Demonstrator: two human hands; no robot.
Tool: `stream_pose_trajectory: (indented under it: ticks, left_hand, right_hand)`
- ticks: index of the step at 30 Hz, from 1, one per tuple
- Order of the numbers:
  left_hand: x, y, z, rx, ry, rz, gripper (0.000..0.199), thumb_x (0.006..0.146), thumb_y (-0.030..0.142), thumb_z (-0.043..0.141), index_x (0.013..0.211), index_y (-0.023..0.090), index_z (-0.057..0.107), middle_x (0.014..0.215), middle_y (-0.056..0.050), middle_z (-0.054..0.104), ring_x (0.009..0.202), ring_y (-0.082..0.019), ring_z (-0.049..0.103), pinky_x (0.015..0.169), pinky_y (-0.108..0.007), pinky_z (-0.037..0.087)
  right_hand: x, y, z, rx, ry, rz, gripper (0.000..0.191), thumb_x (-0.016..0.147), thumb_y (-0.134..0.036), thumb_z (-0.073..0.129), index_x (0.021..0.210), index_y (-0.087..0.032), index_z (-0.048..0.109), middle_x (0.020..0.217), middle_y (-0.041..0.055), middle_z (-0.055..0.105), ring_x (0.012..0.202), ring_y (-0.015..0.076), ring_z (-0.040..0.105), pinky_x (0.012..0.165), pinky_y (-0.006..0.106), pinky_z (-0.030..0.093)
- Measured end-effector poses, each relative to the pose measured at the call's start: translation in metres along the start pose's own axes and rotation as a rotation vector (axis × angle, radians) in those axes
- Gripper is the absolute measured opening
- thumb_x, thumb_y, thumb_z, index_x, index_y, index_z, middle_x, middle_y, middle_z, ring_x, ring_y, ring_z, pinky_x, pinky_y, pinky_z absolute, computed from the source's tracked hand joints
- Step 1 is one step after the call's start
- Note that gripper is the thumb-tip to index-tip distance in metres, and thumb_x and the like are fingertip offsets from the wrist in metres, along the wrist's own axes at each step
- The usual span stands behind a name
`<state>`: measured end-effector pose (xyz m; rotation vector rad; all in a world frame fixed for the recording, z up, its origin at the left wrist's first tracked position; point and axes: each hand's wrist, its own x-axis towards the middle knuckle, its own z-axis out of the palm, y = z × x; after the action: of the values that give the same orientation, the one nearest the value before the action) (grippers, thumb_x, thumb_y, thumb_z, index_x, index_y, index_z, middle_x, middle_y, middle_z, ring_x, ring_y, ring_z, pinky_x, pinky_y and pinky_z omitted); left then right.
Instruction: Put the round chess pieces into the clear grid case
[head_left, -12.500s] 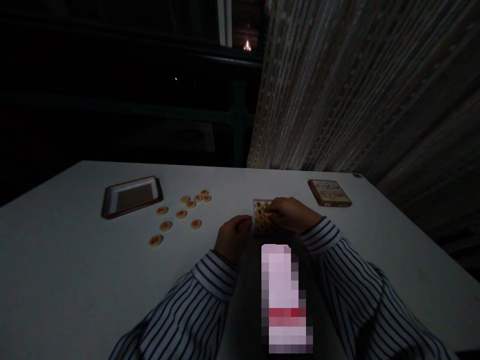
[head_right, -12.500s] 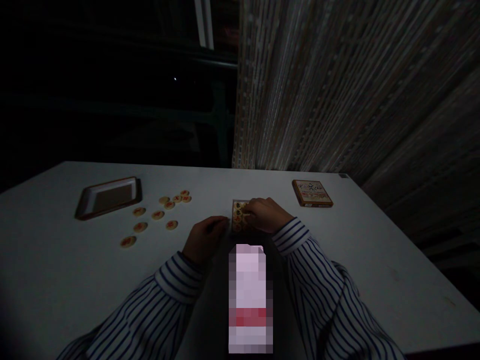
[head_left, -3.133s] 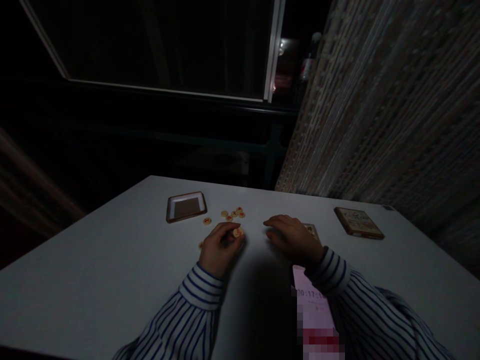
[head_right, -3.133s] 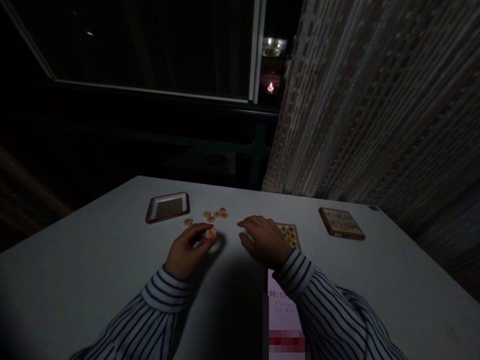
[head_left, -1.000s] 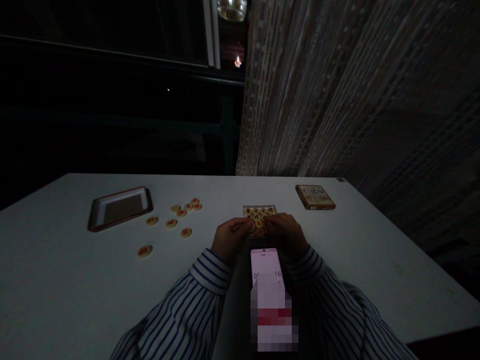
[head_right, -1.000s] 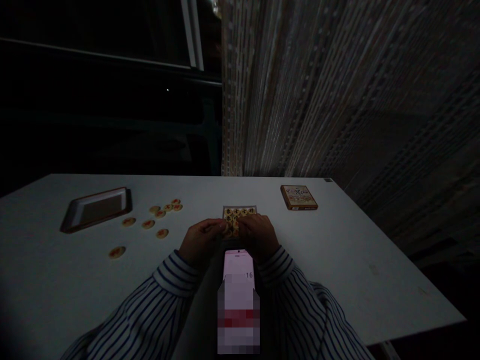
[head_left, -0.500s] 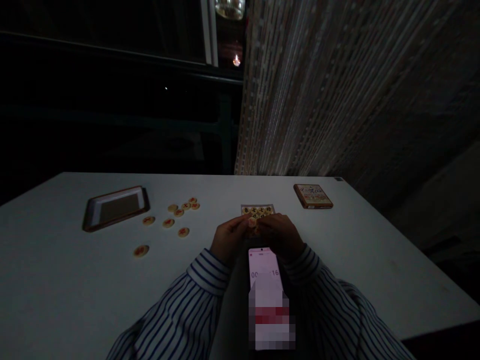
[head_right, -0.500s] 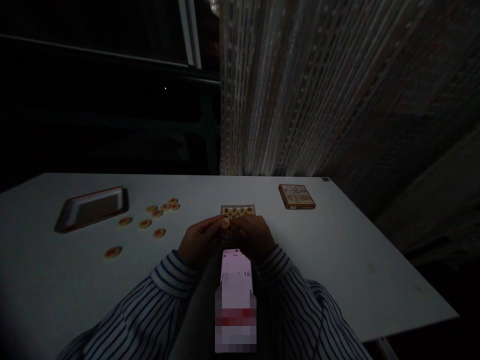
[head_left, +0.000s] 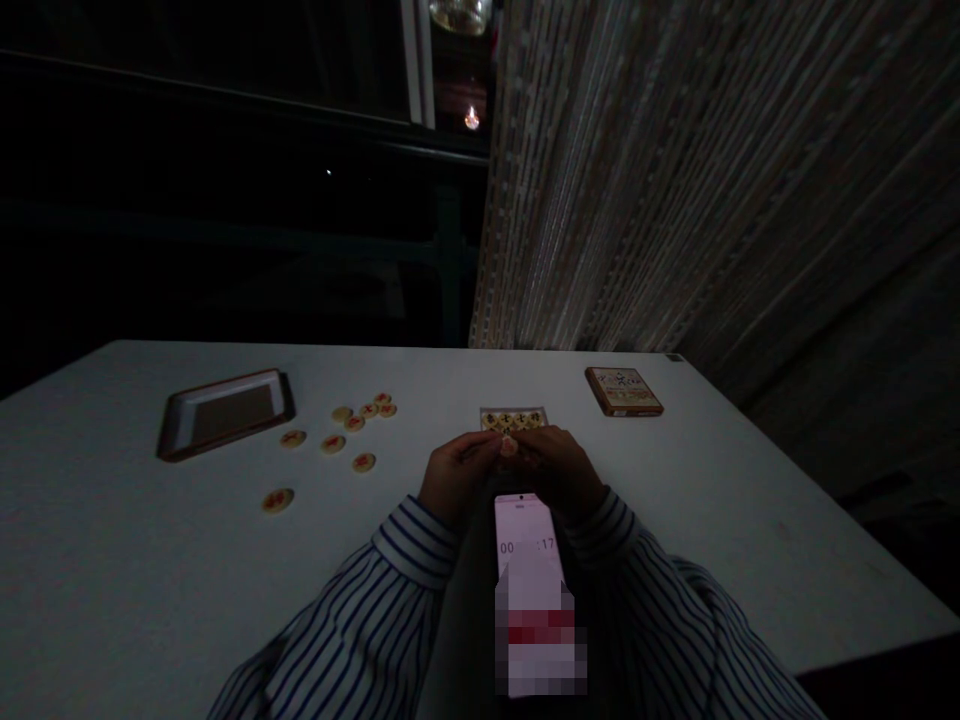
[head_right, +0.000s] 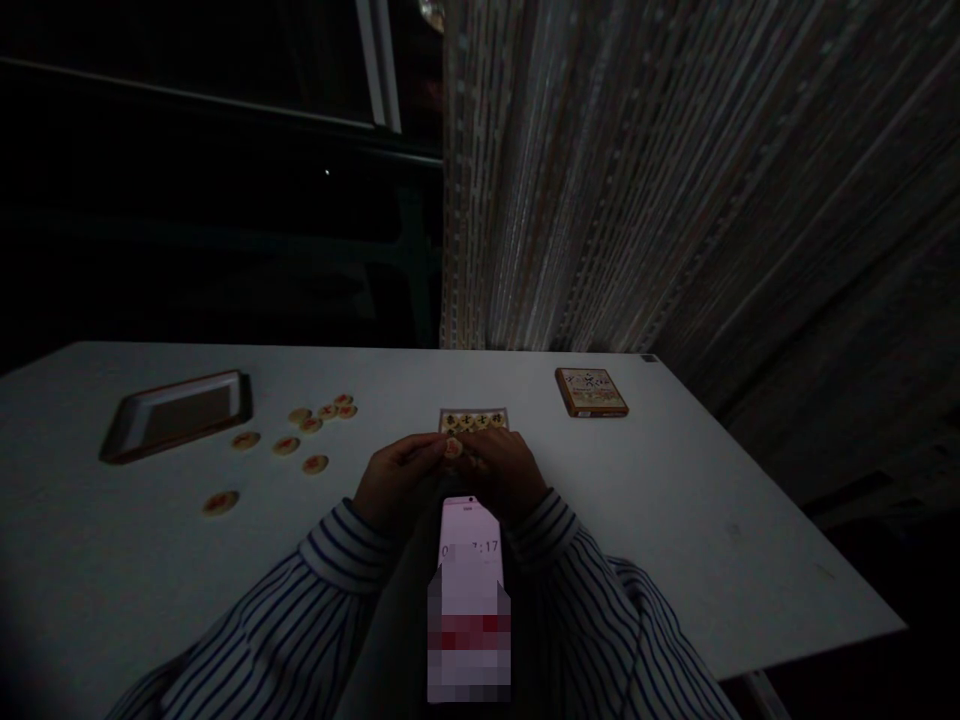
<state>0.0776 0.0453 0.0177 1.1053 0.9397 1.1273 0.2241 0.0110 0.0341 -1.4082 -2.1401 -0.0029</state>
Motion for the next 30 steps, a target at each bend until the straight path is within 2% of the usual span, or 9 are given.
stream_pose_trajectory:
  ticks: [4,10,15,19,23,26,30]
  left_hand:
    - [0.001,0.000,-0.001,0.058,-0.022,0.042,0.026,0.060,0.033,0.065,0.078,0.014,0.066,0.077,-0.005,0.069,0.072,-0.016,0.063,0.070,-0.029,0.051]
    - [-0.001,0.003,-0.002,0.116,-0.011,0.080,0.027,0.061,0.034,0.063,0.079,0.013,0.067,0.078,-0.005,0.069,0.074,-0.018,0.063,0.072,-0.030,0.051]
    - [0.004,-0.004,-0.006,0.115,0.133,0.095,0.023,0.064,0.031,0.060,0.078,0.014,0.064,0.073,-0.004,0.069,0.067,-0.015,0.063,0.066,-0.027,0.052]
    - [0.009,-0.012,-0.012,0.278,0.211,0.153,0.021,0.064,0.030,0.059,0.076,0.014,0.064,0.069,-0.004,0.068,0.066,-0.014,0.062,0.064,-0.025,0.051]
    - [0.013,-0.025,-0.016,0.455,0.196,0.179,0.027,0.066,0.034,0.057,0.082,0.013,0.064,0.073,-0.005,0.067,0.068,-0.016,0.062,0.064,-0.027,0.051]
    - [0.014,-0.033,-0.017,0.523,0.133,0.159,0.029,0.068,0.034,0.055,0.088,0.015,0.063,0.079,-0.006,0.067,0.071,-0.016,0.062,0.066,-0.029,0.051]
    - [0.013,-0.033,-0.016,0.589,0.111,0.162,0.028,0.070,0.032,0.053,0.092,0.016,0.062,0.084,-0.006,0.067,0.075,-0.016,0.062,0.070,-0.029,0.050]
  right_hand:
    - [0.001,0.001,0.002,0.011,0.038,0.001,0.025,0.085,-0.032,0.040,0.098,-0.021,0.058,0.091,0.0033,0.064,0.083,0.0148,0.055,0.074,0.028,0.038]
    - [-0.001,0.013,0.013,-0.006,0.181,-0.035,0.023,0.079,-0.034,0.050,0.093,-0.019,0.060,0.089,0.0050,0.065,0.082,0.0155,0.056,0.071,0.029,0.041]
    - [-0.003,0.018,0.010,-0.007,0.274,-0.042,0.022,0.076,-0.031,0.054,0.092,-0.018,0.060,0.088,0.0068,0.065,0.080,0.0165,0.058,0.071,0.030,0.044]
    - [-0.003,0.021,0.005,0.053,0.305,-0.018,0.024,0.074,-0.029,0.056,0.094,-0.017,0.059,0.086,0.0078,0.065,0.080,0.0168,0.058,0.071,0.030,0.046]
    - [-0.004,0.025,0.001,0.128,0.302,0.026,0.025,0.075,-0.028,0.054,0.096,-0.016,0.059,0.079,0.0060,0.064,0.076,0.0155,0.058,0.070,0.029,0.047]
    - [-0.004,0.026,-0.003,0.181,0.302,0.093,0.027,0.074,-0.030,0.053,0.097,-0.017,0.059,0.075,0.0043,0.063,0.072,0.0141,0.058,0.069,0.028,0.048]
    - [-0.002,0.029,-0.011,0.219,0.312,0.171,0.028,0.073,-0.032,0.054,0.096,-0.017,0.060,0.078,0.0040,0.064,0.069,0.0134,0.057,0.068,0.028,0.048]
